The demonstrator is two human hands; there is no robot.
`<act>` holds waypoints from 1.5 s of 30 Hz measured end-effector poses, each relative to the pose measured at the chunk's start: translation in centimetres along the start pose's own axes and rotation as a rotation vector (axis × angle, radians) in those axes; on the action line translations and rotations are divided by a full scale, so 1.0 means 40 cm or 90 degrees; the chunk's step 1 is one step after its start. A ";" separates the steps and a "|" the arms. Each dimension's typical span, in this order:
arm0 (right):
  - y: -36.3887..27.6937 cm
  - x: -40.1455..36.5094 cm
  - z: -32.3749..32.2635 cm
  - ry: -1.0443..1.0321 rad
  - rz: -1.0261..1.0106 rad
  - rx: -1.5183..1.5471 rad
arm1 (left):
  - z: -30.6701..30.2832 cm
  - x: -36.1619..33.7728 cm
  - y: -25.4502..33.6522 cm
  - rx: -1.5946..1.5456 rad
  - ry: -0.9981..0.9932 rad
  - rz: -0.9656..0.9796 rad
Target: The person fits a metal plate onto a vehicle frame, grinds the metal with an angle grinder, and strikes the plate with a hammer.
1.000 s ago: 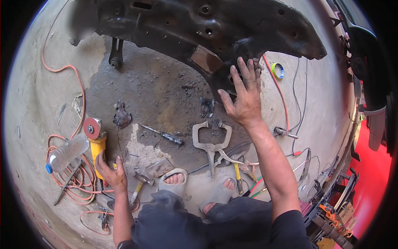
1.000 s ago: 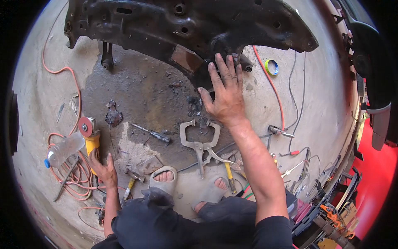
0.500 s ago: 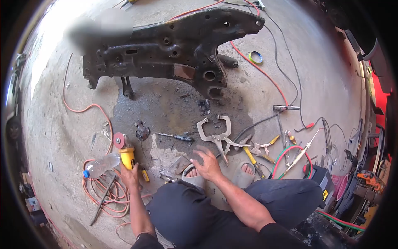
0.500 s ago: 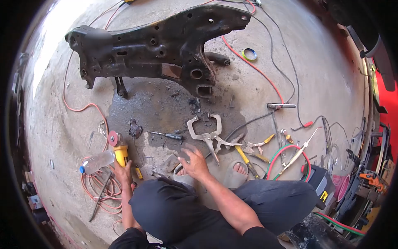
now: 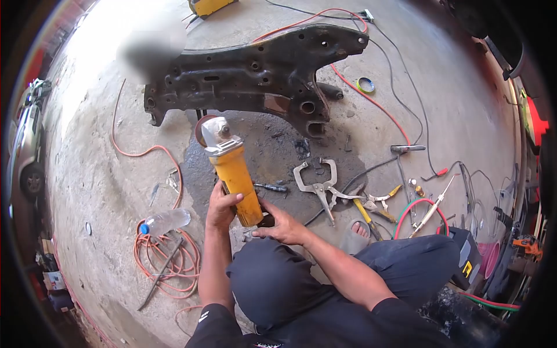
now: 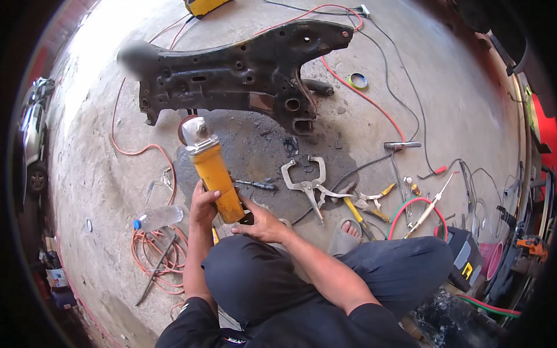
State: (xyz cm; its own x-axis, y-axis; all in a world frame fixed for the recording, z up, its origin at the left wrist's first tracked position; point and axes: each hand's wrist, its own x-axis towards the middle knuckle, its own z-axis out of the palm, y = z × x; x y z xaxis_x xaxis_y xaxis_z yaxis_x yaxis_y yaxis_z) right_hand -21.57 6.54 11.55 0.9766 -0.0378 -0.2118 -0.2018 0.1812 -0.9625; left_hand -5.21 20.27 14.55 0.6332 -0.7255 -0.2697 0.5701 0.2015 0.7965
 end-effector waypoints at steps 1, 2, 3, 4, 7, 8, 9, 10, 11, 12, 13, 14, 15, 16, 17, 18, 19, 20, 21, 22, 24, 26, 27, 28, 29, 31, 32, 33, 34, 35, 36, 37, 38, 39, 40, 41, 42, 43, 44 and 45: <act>0.016 0.001 0.002 0.040 -0.051 -0.051 | 0.019 0.022 -0.003 0.023 0.002 0.001; 0.031 0.000 0.001 0.066 -0.062 -0.093 | 0.040 0.040 -0.013 0.046 0.004 0.003; 0.024 -0.006 0.003 0.101 -0.029 -0.104 | 0.068 0.050 -0.032 0.056 0.036 0.047; 0.005 -0.016 0.006 0.134 0.004 -0.116 | 0.090 0.059 -0.055 0.061 0.066 0.051; -0.002 -0.051 0.001 0.218 0.040 -0.259 | 0.096 0.075 -0.128 0.033 0.110 0.052; 0.025 -0.062 -0.006 0.235 0.004 -0.314 | 0.093 0.076 -0.130 0.024 0.108 0.037; 0.038 -0.071 -0.011 0.252 -0.028 -0.364 | 0.093 0.070 -0.128 0.015 0.108 0.018; 0.050 -0.077 -0.016 0.230 -0.006 -0.432 | 0.094 0.061 -0.125 0.020 0.127 0.016; 0.059 -0.081 -0.019 0.213 0.001 -0.463 | 0.099 0.059 -0.122 0.025 0.143 0.016; 0.064 -0.082 -0.022 0.195 0.006 -0.494 | 0.100 0.061 -0.119 0.031 0.158 0.017; 0.069 -0.081 -0.020 0.173 0.012 -0.523 | 0.093 0.058 -0.116 0.024 0.170 0.018; 0.077 -0.076 -0.021 0.161 0.004 -0.525 | 0.087 0.058 -0.115 0.017 0.177 0.016; 0.064 -0.061 -0.027 0.152 -0.003 -0.529 | 0.084 0.065 -0.118 0.007 0.181 0.015; 0.047 -0.046 -0.033 0.144 -0.010 -0.531 | 0.069 0.074 -0.114 0.119 0.182 0.041; 0.023 -0.022 -0.061 0.142 -0.078 -0.574 | 0.041 0.096 -0.101 0.234 0.180 0.070; -0.007 -0.002 -0.104 0.140 -0.142 -0.613 | 0.016 0.107 -0.087 0.350 0.177 0.095; -0.029 0.028 -0.158 0.140 -0.209 -0.653 | 0.002 0.117 -0.066 0.451 0.167 0.084; -0.043 0.069 -0.221 0.187 -0.175 -0.710 | -0.007 0.131 -0.043 0.552 0.154 0.076; -0.057 0.121 -0.282 0.235 -0.139 -0.766 | -0.012 0.147 -0.031 0.653 0.141 0.068; -0.081 0.178 -0.331 0.290 -0.160 -0.804 | -0.015 0.162 -0.034 0.711 0.144 0.065; -0.123 0.290 -0.417 0.365 -0.237 -0.922 | -0.013 0.191 -0.048 0.713 0.147 0.024; -0.134 0.377 -0.485 0.380 -0.312 -1.019 | -0.005 0.223 -0.054 0.704 0.136 0.011; -0.124 0.399 -0.506 0.370 -0.324 -1.034 | 0.005 0.228 -0.055 0.702 0.132 0.006; -0.113 0.423 -0.526 0.362 -0.342 -1.048 | 0.014 0.247 -0.050 0.702 0.131 0.006; -0.094 0.435 -0.542 0.356 -0.349 -1.045 | 0.018 0.259 -0.048 0.703 0.133 0.001; -0.062 0.456 -0.569 0.347 -0.367 -1.031 | 0.015 0.282 -0.050 0.723 0.127 -0.011; -0.045 0.460 -0.578 0.351 -0.371 -1.024 | 0.014 0.291 -0.052 0.734 0.122 -0.017; -0.036 0.463 -0.583 0.357 -0.382 -1.031 | 0.015 0.294 -0.054 0.740 0.122 -0.011; -0.029 0.467 -0.588 0.365 -0.394 -1.038 | 0.016 0.298 -0.054 0.747 0.120 -0.003; -0.024 0.474 -0.595 0.375 -0.407 -1.047 | 0.018 0.305 -0.053 0.754 0.118 0.007; -0.020 0.478 -0.597 0.383 -0.411 -1.049 | 0.022 0.310 -0.051 0.757 0.122 0.001; -0.015 0.482 -0.598 0.387 -0.416 -1.048 | 0.027 0.312 -0.050 0.760 0.125 -0.006; -0.011 0.481 -0.599 0.392 -0.419 -1.047 | 0.030 0.313 -0.050 0.763 0.126 -0.014; -0.011 0.481 -0.598 0.396 -0.422 -1.048 | 0.032 0.315 -0.050 0.765 0.128 -0.020; -0.011 0.484 -0.597 0.399 -0.425 -1.038 | 0.033 0.319 -0.051 0.766 0.130 -0.025; -0.011 0.486 -0.595 0.403 -0.428 -1.029 | 0.036 0.323 -0.052 0.766 0.131 -0.029; -0.012 0.486 -0.594 0.407 -0.430 -1.021 | 0.040 0.327 -0.053 0.760 0.129 -0.036; -0.014 0.482 -0.594 0.407 -0.431 -1.032 | 0.043 0.330 -0.052 0.754 0.126 -0.043; -0.018 0.483 -0.594 0.407 -0.435 -1.043 | 0.044 0.332 -0.051 0.748 0.126 -0.049; -0.020 0.483 -0.595 0.406 -0.439 -1.054 | 0.045 0.334 -0.053 0.751 0.130 -0.043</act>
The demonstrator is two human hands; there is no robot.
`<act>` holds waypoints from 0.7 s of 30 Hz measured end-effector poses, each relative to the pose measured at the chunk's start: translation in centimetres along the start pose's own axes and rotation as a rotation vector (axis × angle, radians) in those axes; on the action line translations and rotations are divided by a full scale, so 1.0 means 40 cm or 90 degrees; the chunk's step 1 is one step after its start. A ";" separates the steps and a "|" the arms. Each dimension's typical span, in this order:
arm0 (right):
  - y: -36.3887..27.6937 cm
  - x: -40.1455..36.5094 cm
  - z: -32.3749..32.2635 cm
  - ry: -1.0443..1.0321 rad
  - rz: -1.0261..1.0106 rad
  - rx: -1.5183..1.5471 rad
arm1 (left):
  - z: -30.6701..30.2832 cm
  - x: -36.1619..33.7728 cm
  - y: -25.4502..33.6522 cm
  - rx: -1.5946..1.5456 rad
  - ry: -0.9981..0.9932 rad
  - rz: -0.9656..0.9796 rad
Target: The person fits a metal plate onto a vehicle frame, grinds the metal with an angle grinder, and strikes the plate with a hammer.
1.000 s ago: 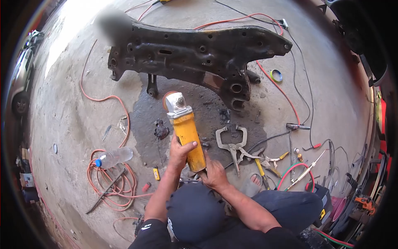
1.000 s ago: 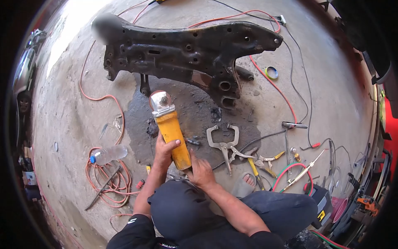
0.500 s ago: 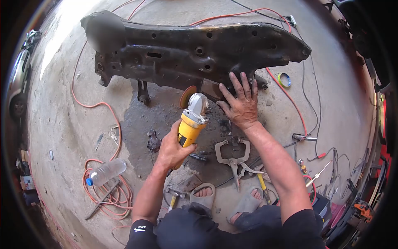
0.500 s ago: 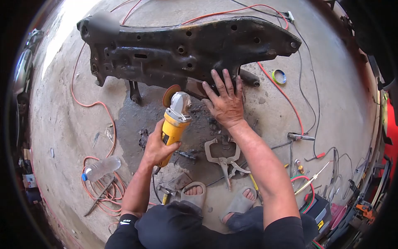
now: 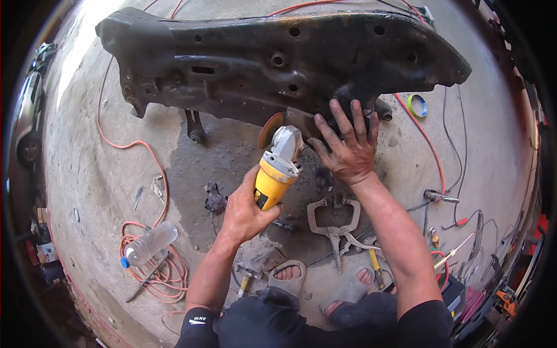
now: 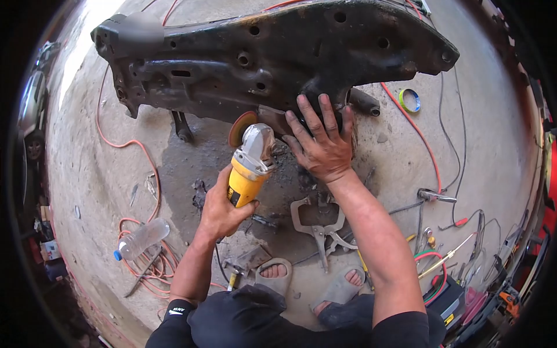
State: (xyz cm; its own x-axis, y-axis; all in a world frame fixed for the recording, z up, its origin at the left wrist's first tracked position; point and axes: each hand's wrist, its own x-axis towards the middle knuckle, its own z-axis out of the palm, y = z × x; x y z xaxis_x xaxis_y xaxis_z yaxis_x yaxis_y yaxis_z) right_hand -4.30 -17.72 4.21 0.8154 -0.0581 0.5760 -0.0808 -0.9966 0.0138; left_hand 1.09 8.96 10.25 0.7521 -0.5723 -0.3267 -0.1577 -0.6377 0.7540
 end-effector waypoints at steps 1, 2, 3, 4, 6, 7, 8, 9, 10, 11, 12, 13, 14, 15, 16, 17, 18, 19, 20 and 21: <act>0.001 0.000 0.000 0.001 0.001 0.002 | 0.004 0.001 0.002 0.002 0.006 0.003; 0.000 0.000 0.000 0.002 0.002 0.004 | 0.006 0.001 0.003 0.003 0.012 0.006; -0.001 0.001 0.000 0.004 0.002 0.006 | 0.006 0.002 0.004 0.004 0.010 0.003; -0.001 0.000 0.000 0.000 0.004 0.007 | 0.006 0.002 0.005 0.005 0.008 0.001; -0.002 0.000 -0.001 -0.005 0.008 0.011 | 0.006 0.002 0.007 0.005 0.006 -0.001; -0.003 0.001 -0.002 -0.004 0.008 0.012 | 0.005 0.003 0.008 0.004 0.006 0.000; -0.003 0.001 -0.002 -0.003 0.007 0.014 | 0.006 0.003 0.010 0.004 0.005 0.000; -0.003 0.002 -0.003 -0.003 0.007 0.015 | 0.006 0.004 0.012 0.007 0.003 -0.005; -0.005 0.002 0.000 0.001 0.015 0.026 | 0.005 0.005 0.015 0.011 0.002 -0.010; -0.009 0.000 0.005 0.005 0.024 0.038 | 0.005 0.005 0.017 0.015 0.001 -0.015; -0.011 -0.001 0.006 0.009 0.033 0.049 | 0.007 0.005 0.018 0.019 0.007 -0.008; -0.011 -0.001 0.004 0.012 0.035 0.050 | 0.009 0.005 0.019 0.022 0.013 -0.001; -0.011 0.001 0.003 0.015 0.036 0.053 | 0.011 0.006 0.021 0.026 0.019 0.006; -0.012 0.000 0.002 0.018 0.037 0.055 | 0.010 0.007 0.025 0.030 0.022 0.006; -0.011 0.001 0.002 0.018 0.030 0.049 | 0.008 0.010 0.032 0.034 0.024 0.006; -0.009 0.001 0.001 0.019 0.024 0.041 | 0.007 0.012 0.038 0.038 0.026 0.007; -0.008 0.001 0.001 0.020 0.017 0.034 | 0.007 0.013 0.042 0.038 0.027 0.007; -0.008 0.001 0.002 0.023 0.019 0.036 | 0.006 0.013 0.045 0.039 0.028 0.006; -0.010 0.001 0.003 0.026 0.020 0.038 | 0.005 0.013 0.049 0.040 0.029 0.006; -0.010 0.001 0.004 0.030 0.021 0.040 | 0.004 0.012 0.054 0.041 0.027 0.004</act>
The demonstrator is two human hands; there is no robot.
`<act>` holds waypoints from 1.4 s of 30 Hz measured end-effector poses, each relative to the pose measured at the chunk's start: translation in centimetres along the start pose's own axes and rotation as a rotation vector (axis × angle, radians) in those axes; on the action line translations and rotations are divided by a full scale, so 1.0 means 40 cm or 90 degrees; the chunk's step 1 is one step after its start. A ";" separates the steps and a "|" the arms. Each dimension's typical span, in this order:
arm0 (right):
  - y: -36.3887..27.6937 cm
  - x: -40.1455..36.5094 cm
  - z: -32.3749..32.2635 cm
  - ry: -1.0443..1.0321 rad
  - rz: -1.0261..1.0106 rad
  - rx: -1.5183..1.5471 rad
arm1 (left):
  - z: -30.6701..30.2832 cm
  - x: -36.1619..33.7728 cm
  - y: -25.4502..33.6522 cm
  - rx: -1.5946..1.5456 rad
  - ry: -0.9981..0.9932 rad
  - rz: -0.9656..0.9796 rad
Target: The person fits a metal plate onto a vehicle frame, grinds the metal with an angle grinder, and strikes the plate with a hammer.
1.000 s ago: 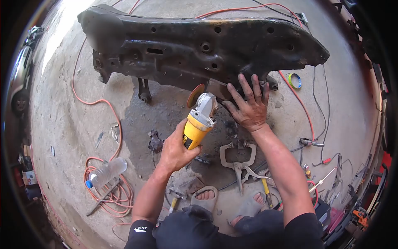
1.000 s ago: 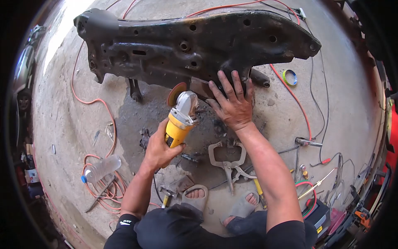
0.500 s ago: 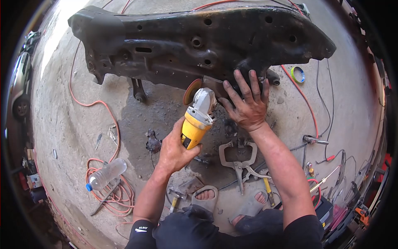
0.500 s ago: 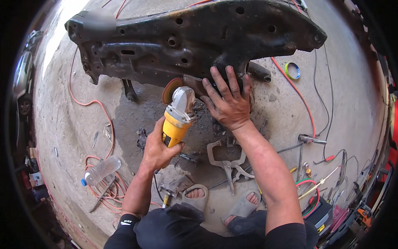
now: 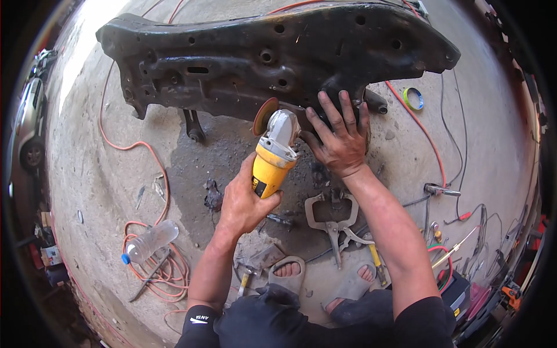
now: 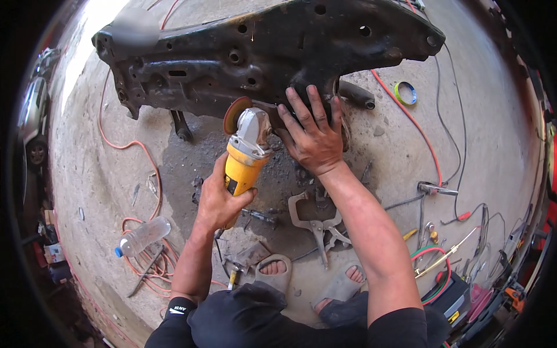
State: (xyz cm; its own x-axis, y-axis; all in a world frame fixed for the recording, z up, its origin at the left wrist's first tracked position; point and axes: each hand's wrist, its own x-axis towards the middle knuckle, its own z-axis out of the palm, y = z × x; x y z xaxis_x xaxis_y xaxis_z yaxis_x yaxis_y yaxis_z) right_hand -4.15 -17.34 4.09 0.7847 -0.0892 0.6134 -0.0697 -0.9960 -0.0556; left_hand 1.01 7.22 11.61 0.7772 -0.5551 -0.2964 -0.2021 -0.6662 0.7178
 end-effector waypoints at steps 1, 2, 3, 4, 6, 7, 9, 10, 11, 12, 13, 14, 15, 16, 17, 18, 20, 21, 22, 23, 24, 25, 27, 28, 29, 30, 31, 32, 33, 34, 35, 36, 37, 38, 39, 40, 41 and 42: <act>0.000 0.000 0.001 0.001 0.001 0.002 | -0.002 -0.001 0.005 0.001 -0.001 -0.002; 0.000 0.000 0.001 0.003 0.002 0.005 | -0.004 -0.002 0.010 0.001 -0.003 -0.004; 0.000 -0.001 0.002 0.004 0.002 0.007 | -0.006 -0.003 0.015 0.004 -0.005 -0.009; 0.000 -0.001 0.002 0.005 0.004 0.008 | -0.007 -0.004 0.019 0.006 -0.006 -0.015; -0.001 0.000 0.003 0.007 0.006 0.012 | -0.008 -0.005 0.023 0.020 -0.001 -0.015; -0.001 0.000 0.004 0.008 0.006 0.014 | -0.006 -0.004 0.024 0.030 0.005 -0.011; 0.000 -0.001 0.005 0.009 0.006 0.017 | -0.005 0.000 0.023 0.038 0.014 0.000; 0.000 0.000 0.005 0.009 0.007 0.015 | -0.004 0.004 0.023 0.035 0.017 0.007; 0.001 0.000 0.006 0.009 0.007 0.014 | -0.004 0.007 0.022 0.031 0.020 0.012; 0.001 -0.001 0.006 0.008 0.006 0.012 | -0.003 0.005 0.022 0.030 0.018 0.006; 0.000 -0.002 0.007 0.008 0.008 0.016 | -0.004 0.003 0.024 0.029 0.016 0.001; 0.000 -0.003 0.008 0.009 0.009 0.018 | -0.005 0.002 0.027 0.028 0.015 -0.003; 0.000 -0.002 0.008 0.010 0.010 0.021 | -0.002 0.001 0.023 0.023 0.013 -0.004; 0.000 -0.001 0.007 0.007 0.009 0.024 | 0.003 -0.004 0.014 0.018 0.013 -0.005; 0.000 -0.001 0.005 0.004 0.007 0.028 | 0.009 -0.011 0.003 0.013 0.013 -0.006; 0.000 -0.001 0.003 0.001 0.005 0.032 | 0.016 -0.026 -0.009 -0.003 0.023 -0.009; -0.011 0.005 -0.007 -0.027 0.020 0.024 | 0.028 -0.064 -0.036 -0.036 0.042 -0.016; -0.019 0.009 -0.012 -0.041 0.028 0.021 | 0.030 -0.078 -0.046 -0.037 0.044 -0.013; -0.031 0.011 -0.016 -0.055 0.055 0.025 | 0.030 -0.096 -0.058 -0.040 0.046 -0.013; -0.041 0.017 -0.018 -0.066 0.080 0.029 | 0.029 -0.106 -0.066 -0.042 0.050 -0.012; -0.050 0.025 -0.017 -0.076 0.104 0.034 | 0.029 -0.106 -0.071 -0.037 0.051 -0.012; -0.059 0.029 -0.017 -0.078 0.113 0.032 | 0.032 -0.107 -0.074 -0.034 0.053 -0.012; -0.070 0.033 -0.022 -0.083 0.133 0.027 | 0.036 -0.107 -0.074 -0.035 0.049 -0.017; -0.071 0.032 -0.023 -0.077 0.133 0.040 | 0.037 -0.105 -0.072 -0.039 0.046 -0.022; -0.067 0.026 -0.022 -0.072 0.134 0.052 | 0.036 -0.101 -0.070 -0.044 0.043 -0.026; -0.061 0.025 -0.021 -0.065 0.134 0.065 | 0.038 -0.096 -0.074 -0.044 0.051 -0.018; -0.059 0.023 -0.023 -0.068 0.129 0.067 | 0.045 -0.096 -0.082 -0.046 0.058 -0.013; -0.054 0.022 -0.025 -0.070 0.125 0.067 | 0.049 -0.094 -0.086 -0.047 0.064 -0.007; -0.050 0.021 -0.026 -0.072 0.122 0.068 | 0.048 -0.089 -0.084 -0.050 0.067 0.001; -0.047 0.020 -0.028 -0.070 0.110 0.051 | 0.048 -0.083 -0.081 -0.053 0.068 0.009; -0.044 0.021 -0.028 -0.067 0.100 0.035 | 0.047 -0.079 -0.080 -0.055 0.069 0.016; -0.043 0.022 -0.028 -0.064 0.089 0.020 | 0.046 -0.077 -0.081 -0.045 0.069 0.015; -0.039 0.019 -0.027 -0.060 0.081 0.016 | 0.045 -0.072 -0.082 -0.035 0.069 0.015; -0.034 0.017 -0.024 -0.054 0.074 0.012 | 0.046 -0.068 -0.081 -0.026 0.069 0.016; -0.030 0.015 -0.023 -0.048 0.067 0.008 | 0.046 -0.066 -0.081 -0.027 0.068 0.017; -0.027 0.013 -0.023 -0.045 0.063 0.010 | 0.045 -0.063 -0.080 -0.029 0.067 0.017; -0.024 0.011 -0.024 -0.042 0.060 0.012 | 0.045 -0.061 -0.078 -0.031 0.065 0.018; -0.022 0.011 -0.024 -0.040 0.055 0.015 | 0.043 -0.056 -0.073 -0.032 0.060 0.013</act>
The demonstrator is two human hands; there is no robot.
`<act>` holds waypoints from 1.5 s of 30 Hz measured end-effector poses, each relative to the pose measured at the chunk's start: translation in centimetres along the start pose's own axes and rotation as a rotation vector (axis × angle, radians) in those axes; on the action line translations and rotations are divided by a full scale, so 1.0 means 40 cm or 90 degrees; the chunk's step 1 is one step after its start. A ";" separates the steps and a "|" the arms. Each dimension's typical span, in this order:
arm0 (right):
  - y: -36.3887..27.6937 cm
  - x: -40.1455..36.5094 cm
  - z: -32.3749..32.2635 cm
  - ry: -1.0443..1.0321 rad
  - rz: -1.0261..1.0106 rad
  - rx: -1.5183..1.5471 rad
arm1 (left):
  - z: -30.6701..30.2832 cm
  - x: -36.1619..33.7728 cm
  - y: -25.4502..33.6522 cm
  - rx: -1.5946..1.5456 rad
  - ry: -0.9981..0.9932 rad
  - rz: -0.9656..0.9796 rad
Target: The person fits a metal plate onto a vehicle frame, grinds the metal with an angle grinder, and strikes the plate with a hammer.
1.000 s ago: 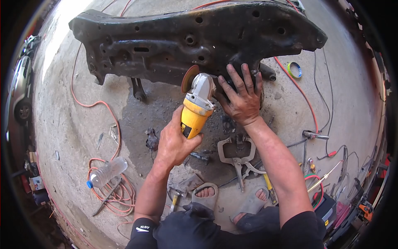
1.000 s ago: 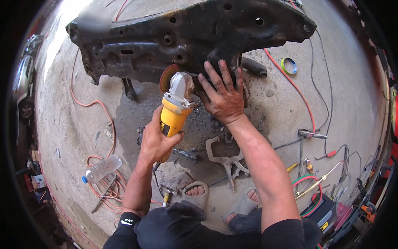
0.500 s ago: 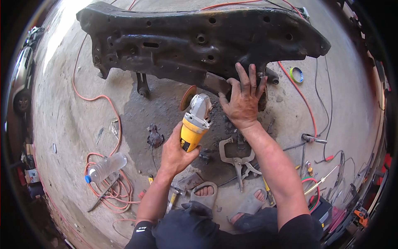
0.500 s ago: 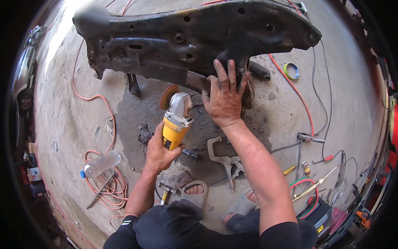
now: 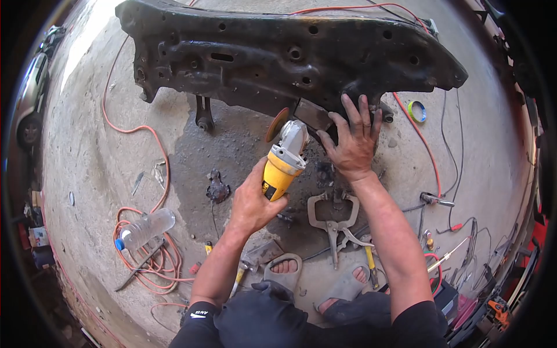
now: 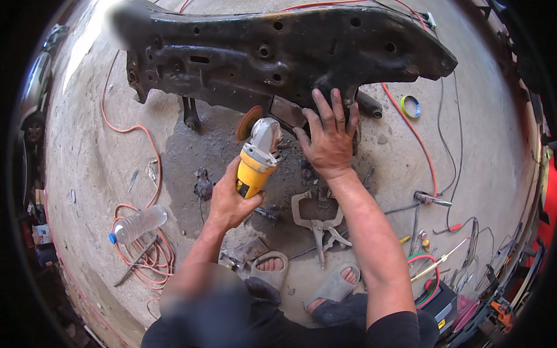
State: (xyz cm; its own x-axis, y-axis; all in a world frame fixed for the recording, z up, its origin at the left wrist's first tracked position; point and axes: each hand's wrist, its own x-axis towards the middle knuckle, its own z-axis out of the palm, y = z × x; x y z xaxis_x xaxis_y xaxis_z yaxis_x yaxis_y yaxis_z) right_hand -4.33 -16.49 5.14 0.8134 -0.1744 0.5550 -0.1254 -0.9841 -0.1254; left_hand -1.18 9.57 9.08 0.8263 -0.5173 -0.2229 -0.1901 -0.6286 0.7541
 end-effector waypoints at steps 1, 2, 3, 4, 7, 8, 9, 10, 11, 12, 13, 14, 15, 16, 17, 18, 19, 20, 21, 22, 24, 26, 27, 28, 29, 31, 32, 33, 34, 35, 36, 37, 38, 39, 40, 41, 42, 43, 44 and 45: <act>0.000 0.000 0.001 0.001 -0.002 -0.003 | -0.001 0.004 0.006 -0.001 -0.006 -0.006; 0.000 0.000 0.002 0.003 -0.004 -0.007 | 0.001 0.006 0.010 -0.001 -0.012 -0.012; 0.001 0.000 0.003 0.004 -0.006 -0.011 | 0.007 0.007 0.013 -0.004 -0.009 -0.016; 0.003 0.000 0.004 -0.004 0.003 0.005 | 0.014 0.009 0.016 -0.008 -0.006 -0.021; 0.002 -0.002 0.002 -0.018 0.017 0.027 | 0.031 0.012 0.025 -0.018 0.007 -0.026; 0.001 0.000 0.000 -0.017 0.012 0.015 | 0.035 0.010 0.027 -0.023 0.012 -0.026; 0.001 0.001 -0.002 -0.015 0.007 0.003 | 0.039 0.009 0.026 -0.023 0.019 -0.022; 0.001 0.001 -0.002 -0.014 0.016 0.011 | 0.045 0.008 0.024 -0.023 0.026 -0.017; 0.000 0.002 -0.001 -0.013 0.024 0.019 | 0.049 0.006 0.023 -0.022 0.032 -0.012; -0.003 0.002 0.000 -0.012 0.034 0.027 | 0.050 0.002 0.023 -0.025 0.032 -0.018; -0.008 0.003 0.000 -0.005 0.045 0.037 | 0.049 -0.004 0.022 -0.028 0.031 -0.024; -0.015 0.006 -0.001 0.002 0.055 0.048 | 0.048 -0.011 0.021 -0.030 0.030 -0.030; -0.025 0.011 -0.005 0.008 0.066 0.058 | 0.049 -0.021 0.016 -0.028 0.034 -0.035; -0.036 0.017 -0.010 0.015 0.072 0.062 | 0.051 -0.032 0.006 -0.025 0.038 -0.040; -0.051 0.021 -0.018 0.022 0.079 0.066 | 0.050 -0.043 -0.001 -0.020 0.041 -0.045; -0.063 0.015 -0.029 0.026 0.089 0.071 | 0.046 -0.059 -0.006 -0.018 0.042 -0.045; -0.065 0.004 -0.033 0.030 0.106 0.108 | 0.042 -0.063 -0.011 -0.018 0.046 -0.042; -0.070 -0.017 -0.043 0.031 0.122 0.146 | 0.040 -0.068 -0.013 -0.018 0.049 -0.041; -0.079 -0.039 -0.058 0.032 0.138 0.184 | 0.037 -0.070 -0.016 -0.013 0.055 -0.032; -0.109 -0.062 -0.083 0.036 0.300 0.273 | 0.037 -0.069 -0.018 -0.010 0.061 -0.024; -0.176 -0.134 -0.134 -0.018 0.589 0.399 | 0.037 -0.070 -0.015 -0.015 0.065 -0.017; -0.222 -0.265 -0.128 -0.148 0.781 0.489 | 0.043 -0.058 0.001 -0.029 0.058 -0.018; -0.249 -0.330 -0.111 -0.221 0.844 0.544 | 0.049 -0.048 0.010 -0.029 0.056 -0.012; -0.289 -0.353 -0.118 -0.287 0.838 0.509 | 0.054 -0.040 0.019 -0.027 0.054 -0.009; -0.317 -0.371 -0.123 -0.354 0.830 0.473 | 0.057 -0.033 0.024 -0.026 0.053 -0.006; -0.324 -0.445 -0.100 -0.411 0.703 0.419 | 0.070 -0.018 0.022 -0.026 0.065 0.010; -0.321 -0.483 -0.088 -0.440 0.642 0.389 | 0.078 -0.015 0.022 -0.028 0.069 0.016; -0.314 -0.460 -0.096 -0.359 0.645 0.403 | 0.078 -0.009 0.021 -0.027 0.073 0.023; -0.296 -0.401 -0.116 -0.280 0.647 0.415 | 0.079 -0.006 0.019 -0.026 0.077 0.027; -0.273 -0.334 -0.137 -0.199 0.649 0.422 | 0.084 -0.004 0.022 -0.028 0.078 0.034; -0.249 -0.256 -0.155 -0.169 0.630 0.474 | 0.089 -0.003 0.026 -0.031 0.076 0.025; -0.224 -0.180 -0.164 -0.138 0.610 0.527 | 0.089 -0.003 0.030 -0.031 0.074 0.016; -0.193 -0.119 -0.158 -0.172 0.537 0.491 | 0.088 -0.001 0.035 -0.031 0.073 0.009; -0.161 -0.068 -0.146 -0.204 0.462 0.455 | 0.087 0.003 0.042 -0.030 0.071 0.002; -0.130 -0.029 -0.130 -0.278 0.434 0.439 | 0.086 0.007 0.048 -0.028 0.069 -0.005; -0.104 -0.001 -0.116 -0.354 0.409 0.423 | 0.085 0.007 0.051 -0.024 0.066 -0.016; -0.090 0.017 -0.109 -0.429 0.380 0.407 | 0.083 0.010 0.049 -0.020 0.067 -0.013; -0.085 0.026 -0.112 -0.456 0.363 0.400 | 0.082 0.013 0.047 -0.016 0.069 -0.013; -0.082 0.030 -0.117 -0.485 0.348 0.392 | 0.085 0.012 0.046 -0.014 0.069 -0.014; -0.080 0.034 -0.119 -0.512 0.331 0.384 | 0.086 0.014 0.047 -0.010 0.068 -0.014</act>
State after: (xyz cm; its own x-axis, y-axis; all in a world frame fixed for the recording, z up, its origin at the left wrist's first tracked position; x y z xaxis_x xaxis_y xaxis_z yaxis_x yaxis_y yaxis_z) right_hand -5.53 -13.71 10.19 0.8990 -0.2726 -0.3426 -0.4377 -0.5839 -0.6837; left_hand -2.89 6.10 8.24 0.8823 -0.4378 -0.1731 -0.1637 -0.6300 0.7592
